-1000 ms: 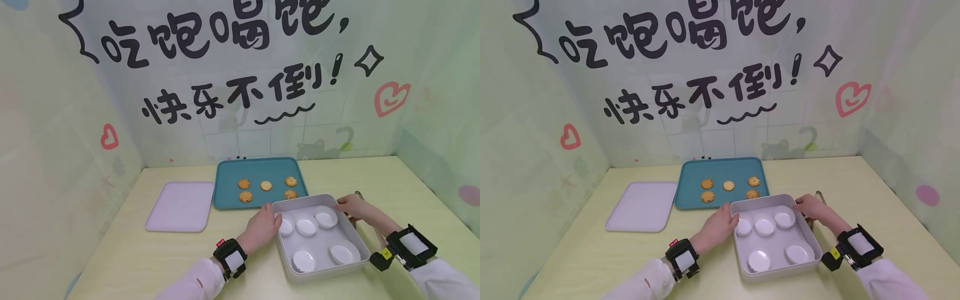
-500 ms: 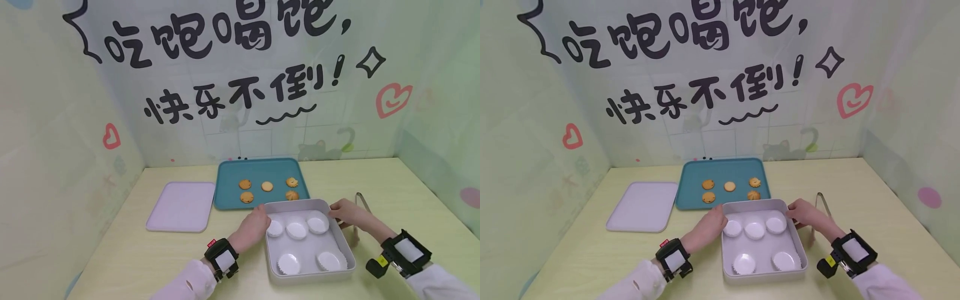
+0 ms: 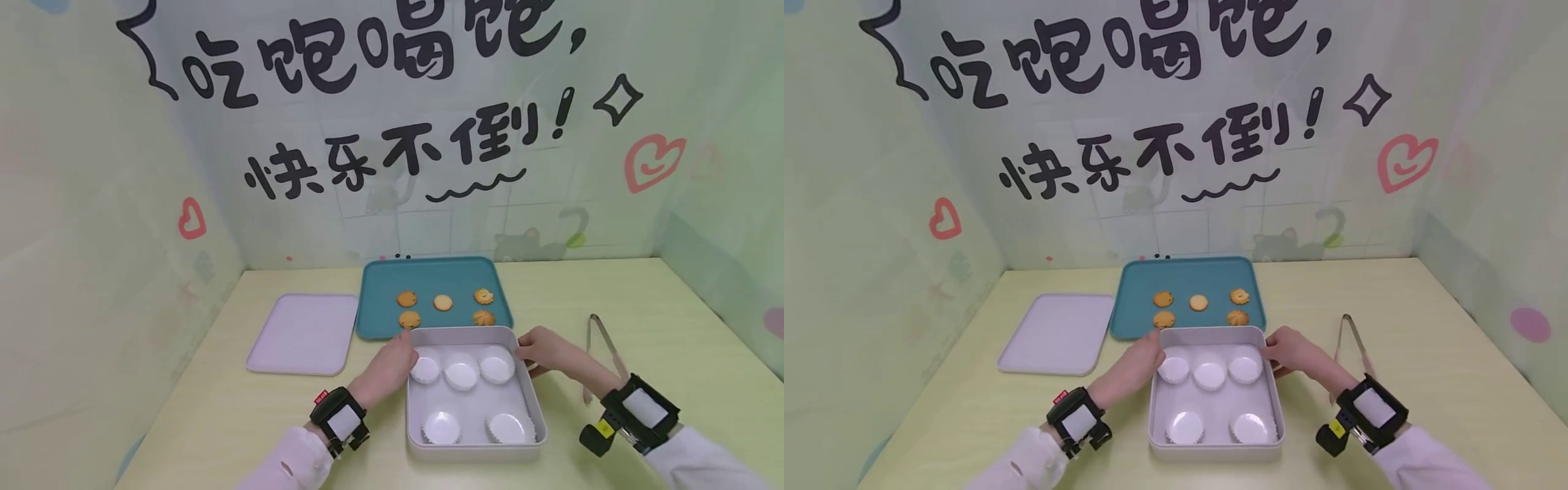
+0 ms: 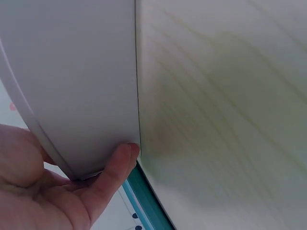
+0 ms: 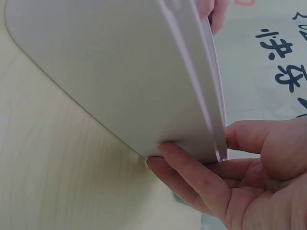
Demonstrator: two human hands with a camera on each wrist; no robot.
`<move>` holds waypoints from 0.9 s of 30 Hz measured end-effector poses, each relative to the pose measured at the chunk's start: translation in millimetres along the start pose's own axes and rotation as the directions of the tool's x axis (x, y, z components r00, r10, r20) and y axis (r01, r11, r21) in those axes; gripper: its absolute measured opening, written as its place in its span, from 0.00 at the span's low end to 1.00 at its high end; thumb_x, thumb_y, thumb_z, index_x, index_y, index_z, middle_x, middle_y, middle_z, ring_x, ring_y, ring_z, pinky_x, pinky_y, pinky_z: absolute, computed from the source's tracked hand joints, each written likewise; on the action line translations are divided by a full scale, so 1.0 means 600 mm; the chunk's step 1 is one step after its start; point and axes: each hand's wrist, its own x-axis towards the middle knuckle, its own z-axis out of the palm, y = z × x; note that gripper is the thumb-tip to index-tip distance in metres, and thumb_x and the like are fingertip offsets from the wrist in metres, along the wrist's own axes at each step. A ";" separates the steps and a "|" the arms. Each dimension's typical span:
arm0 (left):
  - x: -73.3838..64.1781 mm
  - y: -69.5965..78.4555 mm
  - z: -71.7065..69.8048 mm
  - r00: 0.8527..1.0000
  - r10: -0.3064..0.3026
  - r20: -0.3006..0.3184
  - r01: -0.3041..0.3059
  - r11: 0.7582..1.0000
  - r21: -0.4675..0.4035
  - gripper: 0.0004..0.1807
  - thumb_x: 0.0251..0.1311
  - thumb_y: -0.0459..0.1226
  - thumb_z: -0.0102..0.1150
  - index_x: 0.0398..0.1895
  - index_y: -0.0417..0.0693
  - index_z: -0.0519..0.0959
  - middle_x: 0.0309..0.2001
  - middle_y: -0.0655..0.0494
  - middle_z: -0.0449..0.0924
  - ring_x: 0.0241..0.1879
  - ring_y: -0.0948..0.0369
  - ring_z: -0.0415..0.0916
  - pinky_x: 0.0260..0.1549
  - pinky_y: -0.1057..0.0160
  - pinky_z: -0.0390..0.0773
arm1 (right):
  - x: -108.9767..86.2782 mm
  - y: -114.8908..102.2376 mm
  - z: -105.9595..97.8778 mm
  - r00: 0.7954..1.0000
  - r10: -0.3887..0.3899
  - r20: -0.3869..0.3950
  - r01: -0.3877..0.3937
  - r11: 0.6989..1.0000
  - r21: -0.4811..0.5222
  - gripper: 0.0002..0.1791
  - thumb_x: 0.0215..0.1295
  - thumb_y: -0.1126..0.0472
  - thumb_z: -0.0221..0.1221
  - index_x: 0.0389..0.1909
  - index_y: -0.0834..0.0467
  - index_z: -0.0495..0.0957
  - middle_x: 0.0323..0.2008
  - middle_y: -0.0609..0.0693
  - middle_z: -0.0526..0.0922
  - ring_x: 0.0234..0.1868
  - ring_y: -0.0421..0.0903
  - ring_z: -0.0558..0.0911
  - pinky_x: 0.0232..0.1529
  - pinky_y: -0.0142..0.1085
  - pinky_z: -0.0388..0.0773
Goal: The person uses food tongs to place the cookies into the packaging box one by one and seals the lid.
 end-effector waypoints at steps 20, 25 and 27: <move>-0.014 -0.018 -0.013 0.999 -0.001 -0.045 0.000 1.000 -0.009 0.06 0.59 0.26 0.44 0.34 0.26 0.64 0.23 0.49 0.62 0.22 0.59 0.64 0.19 0.63 0.71 | 0.017 -0.011 0.013 1.000 0.024 0.007 -0.024 0.999 -0.030 0.14 0.62 0.67 0.51 0.41 0.75 0.74 0.33 0.61 0.79 0.34 0.51 0.80 0.31 0.41 0.77; -0.021 -0.010 -0.016 0.996 -0.077 -0.036 0.075 0.995 -0.063 0.09 0.62 0.29 0.43 0.37 0.26 0.65 0.26 0.46 0.65 0.25 0.57 0.67 0.22 0.60 0.72 | 0.007 -0.005 -0.026 1.000 0.005 -0.022 -0.006 0.999 -0.042 0.24 0.66 0.59 0.51 0.49 0.79 0.68 0.38 0.65 0.78 0.38 0.55 0.79 0.34 0.41 0.77; -0.025 -0.007 -0.016 0.993 -0.111 -0.030 0.108 0.989 -0.100 0.10 0.63 0.30 0.43 0.40 0.26 0.64 0.27 0.45 0.67 0.27 0.55 0.69 0.23 0.58 0.72 | -0.001 -0.003 -0.051 0.998 -0.050 -0.038 0.046 0.993 -0.107 0.26 0.66 0.60 0.51 0.50 0.81 0.65 0.40 0.68 0.76 0.40 0.57 0.78 0.35 0.41 0.76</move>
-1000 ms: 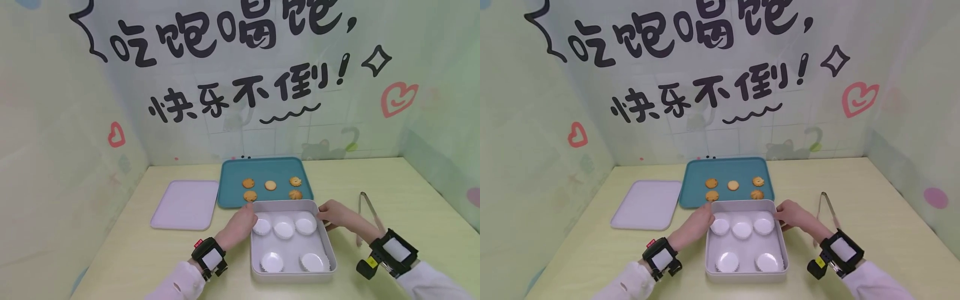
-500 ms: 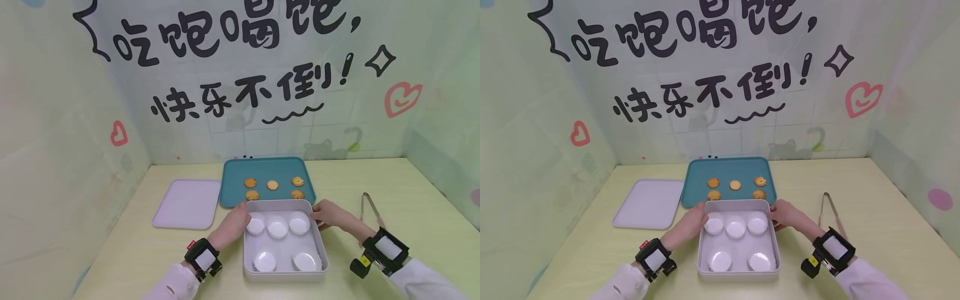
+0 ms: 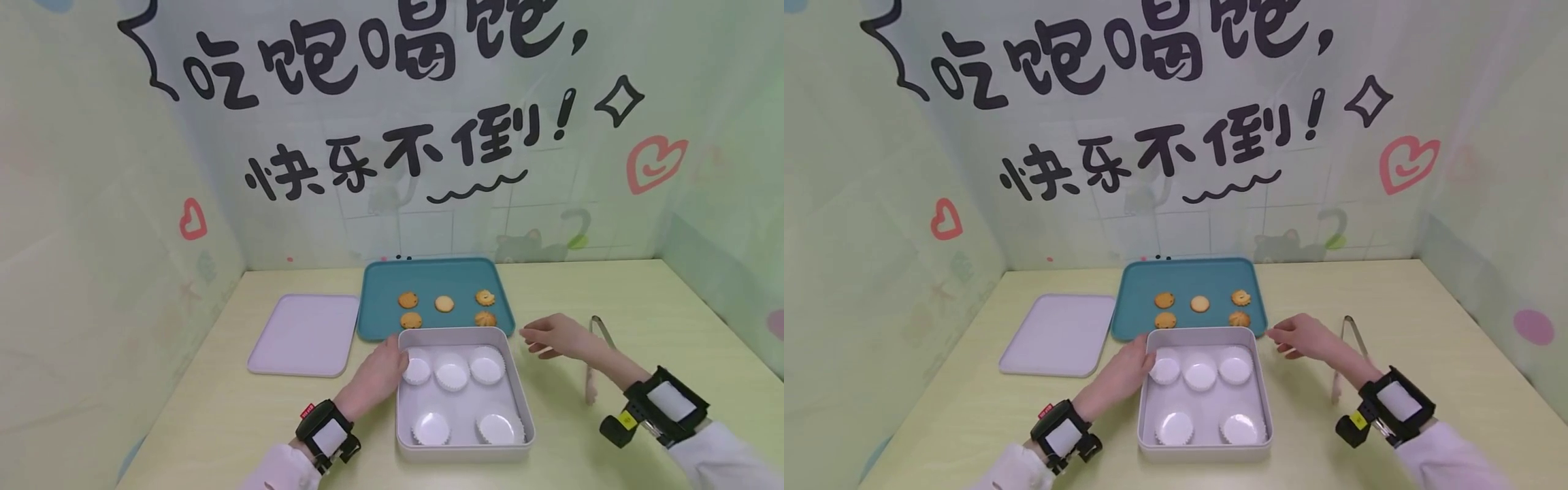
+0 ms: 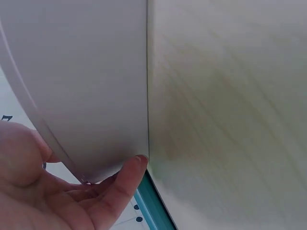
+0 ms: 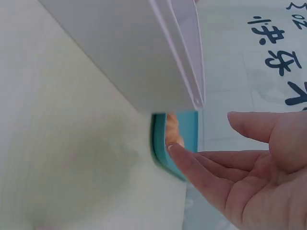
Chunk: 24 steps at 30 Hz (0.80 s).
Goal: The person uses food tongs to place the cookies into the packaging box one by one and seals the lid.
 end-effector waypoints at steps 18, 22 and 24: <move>-0.007 0.008 0.014 0.999 -0.047 0.005 0.047 0.999 0.025 0.13 0.63 0.30 0.42 0.43 0.23 0.63 0.31 0.40 0.70 0.26 0.54 0.72 0.21 0.59 0.74 | -0.060 0.175 -0.129 0.801 -0.580 0.150 0.451 0.420 -0.788 0.40 0.29 0.92 0.54 0.50 0.63 0.73 0.48 0.67 0.72 0.48 0.66 0.70 0.37 0.55 0.70; -0.007 0.007 0.015 0.999 -0.044 0.003 0.043 0.999 0.030 0.14 0.64 0.30 0.41 0.44 0.22 0.62 0.32 0.39 0.70 0.28 0.53 0.73 0.23 0.58 0.74 | -0.060 0.190 -0.126 0.774 -0.603 0.195 0.488 0.371 -0.790 0.38 0.28 0.88 0.61 0.48 0.61 0.75 0.49 0.67 0.72 0.49 0.65 0.69 0.35 0.55 0.71; -0.007 0.005 0.014 0.999 -0.040 -0.001 0.040 0.999 0.024 0.13 0.63 0.30 0.41 0.44 0.23 0.62 0.31 0.39 0.70 0.28 0.52 0.73 0.23 0.57 0.74 | -0.058 0.190 -0.126 0.784 -0.586 0.203 0.484 0.373 -0.792 0.35 0.28 0.83 0.66 0.45 0.60 0.76 0.47 0.67 0.73 0.49 0.65 0.70 0.34 0.55 0.71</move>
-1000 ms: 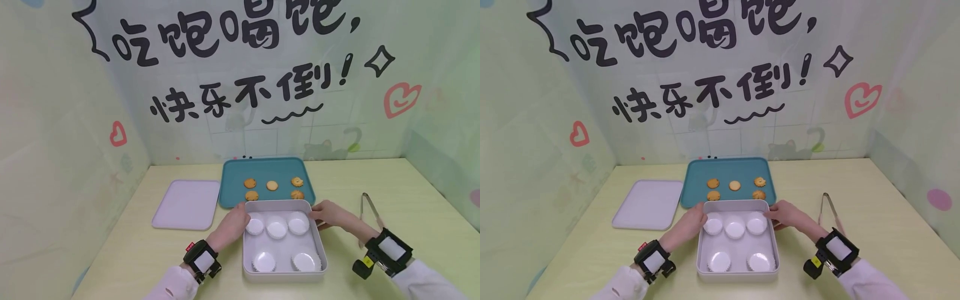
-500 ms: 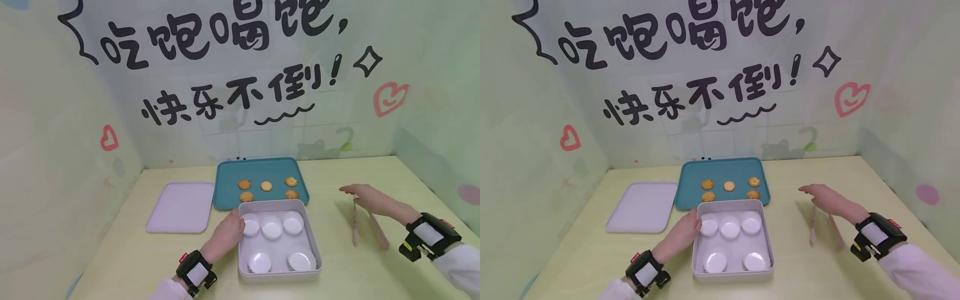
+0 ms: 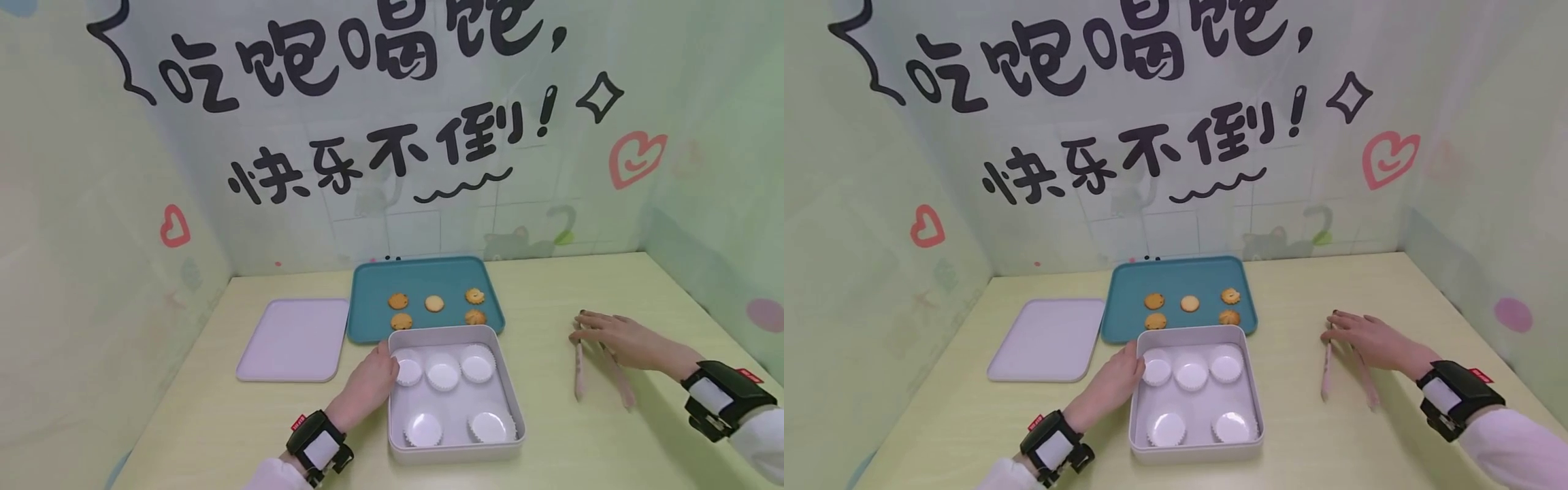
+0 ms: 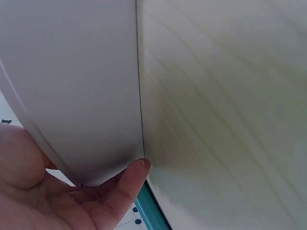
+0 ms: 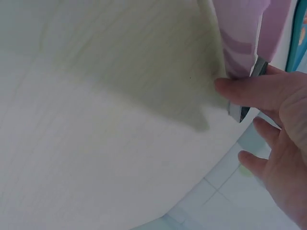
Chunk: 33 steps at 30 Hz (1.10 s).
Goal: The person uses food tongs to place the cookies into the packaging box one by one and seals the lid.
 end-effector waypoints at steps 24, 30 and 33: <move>0.002 0.003 0.000 0.998 -0.045 0.047 0.046 0.999 -0.023 0.17 0.64 0.31 0.40 0.49 0.22 0.61 0.37 0.37 0.71 0.35 0.50 0.74 0.31 0.55 0.75 | 0.013 -0.036 -0.015 0.926 0.349 0.143 -0.348 0.937 -0.032 0.24 0.44 0.41 0.65 0.29 0.57 0.73 0.21 0.42 0.63 0.23 0.43 0.64 0.19 0.36 0.61; 0.001 0.004 -0.003 0.999 -0.032 0.044 0.033 0.999 -0.023 0.16 0.64 0.31 0.40 0.48 0.22 0.61 0.36 0.38 0.70 0.33 0.51 0.73 0.29 0.56 0.75 | 0.021 -0.044 -0.011 0.914 0.360 0.189 -0.373 0.927 0.041 0.27 0.47 0.38 0.62 0.32 0.58 0.71 0.23 0.44 0.62 0.23 0.42 0.62 0.19 0.35 0.60; 0.000 0.005 -0.003 0.998 -0.026 0.050 0.027 0.999 -0.020 0.16 0.64 0.31 0.40 0.48 0.22 0.61 0.36 0.38 0.70 0.33 0.52 0.73 0.30 0.56 0.75 | 0.018 -0.043 -0.002 0.930 0.328 0.167 -0.343 0.937 0.064 0.25 0.48 0.41 0.63 0.33 0.58 0.71 0.24 0.43 0.61 0.23 0.40 0.61 0.19 0.33 0.59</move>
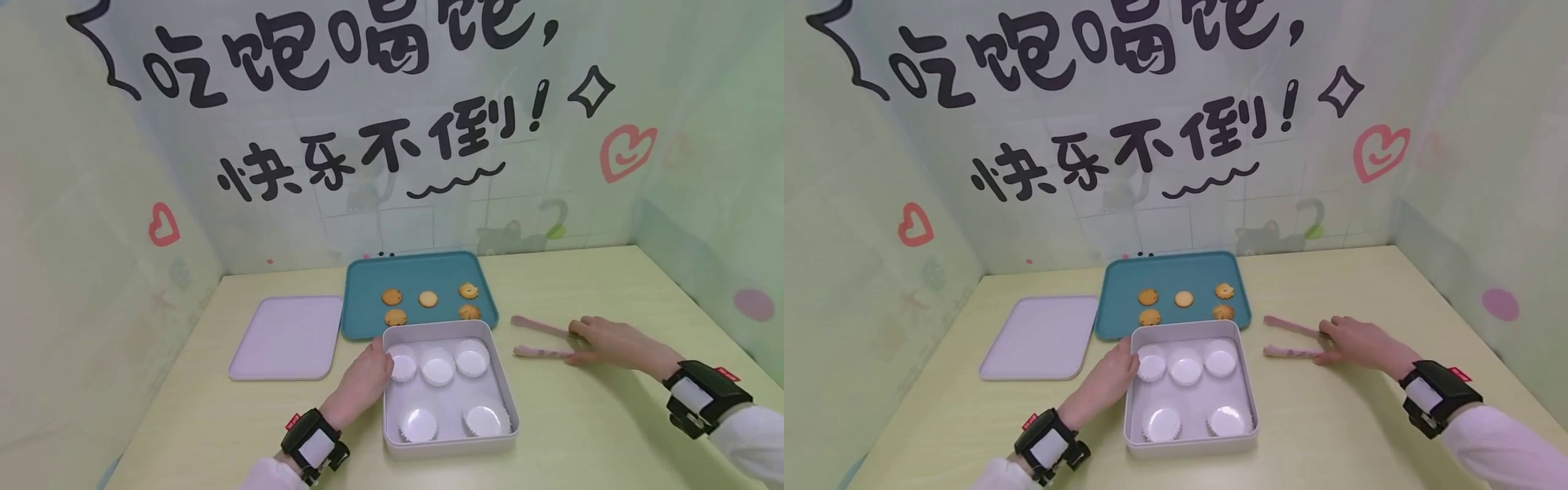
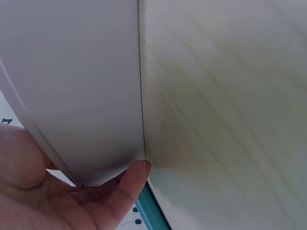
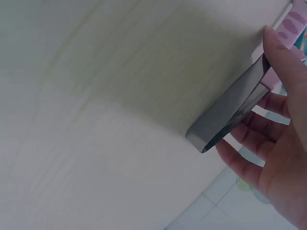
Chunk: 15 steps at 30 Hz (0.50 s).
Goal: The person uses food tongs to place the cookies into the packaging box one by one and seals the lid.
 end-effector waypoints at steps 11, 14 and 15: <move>0.001 -0.002 0.004 1.000 -0.004 -0.009 0.004 1.000 0.016 0.15 0.65 0.31 0.40 0.47 0.22 0.61 0.35 0.39 0.71 0.33 0.52 0.74 0.28 0.57 0.75 | 0.012 -0.002 -0.018 0.990 0.047 -0.131 -0.032 0.993 0.114 0.20 0.53 0.52 0.64 0.36 0.61 0.68 0.19 0.41 0.63 0.18 0.36 0.62 0.18 0.32 0.61; 0.001 -0.003 0.005 1.000 -0.011 -0.008 0.011 1.000 0.015 0.16 0.65 0.31 0.40 0.48 0.22 0.61 0.35 0.39 0.71 0.32 0.53 0.74 0.27 0.58 0.75 | 0.024 -0.007 -0.032 0.984 0.052 -0.170 -0.034 0.993 0.109 0.20 0.52 0.55 0.65 0.36 0.63 0.69 0.18 0.42 0.62 0.17 0.37 0.61 0.17 0.31 0.60; 0.001 -0.004 0.006 1.000 -0.012 -0.007 0.012 1.000 0.017 0.16 0.65 0.31 0.40 0.48 0.22 0.61 0.35 0.39 0.71 0.31 0.53 0.74 0.26 0.59 0.75 | 0.028 -0.009 -0.036 0.983 0.053 -0.175 -0.035 0.994 0.108 0.20 0.52 0.55 0.65 0.37 0.64 0.69 0.18 0.42 0.62 0.17 0.37 0.61 0.17 0.32 0.60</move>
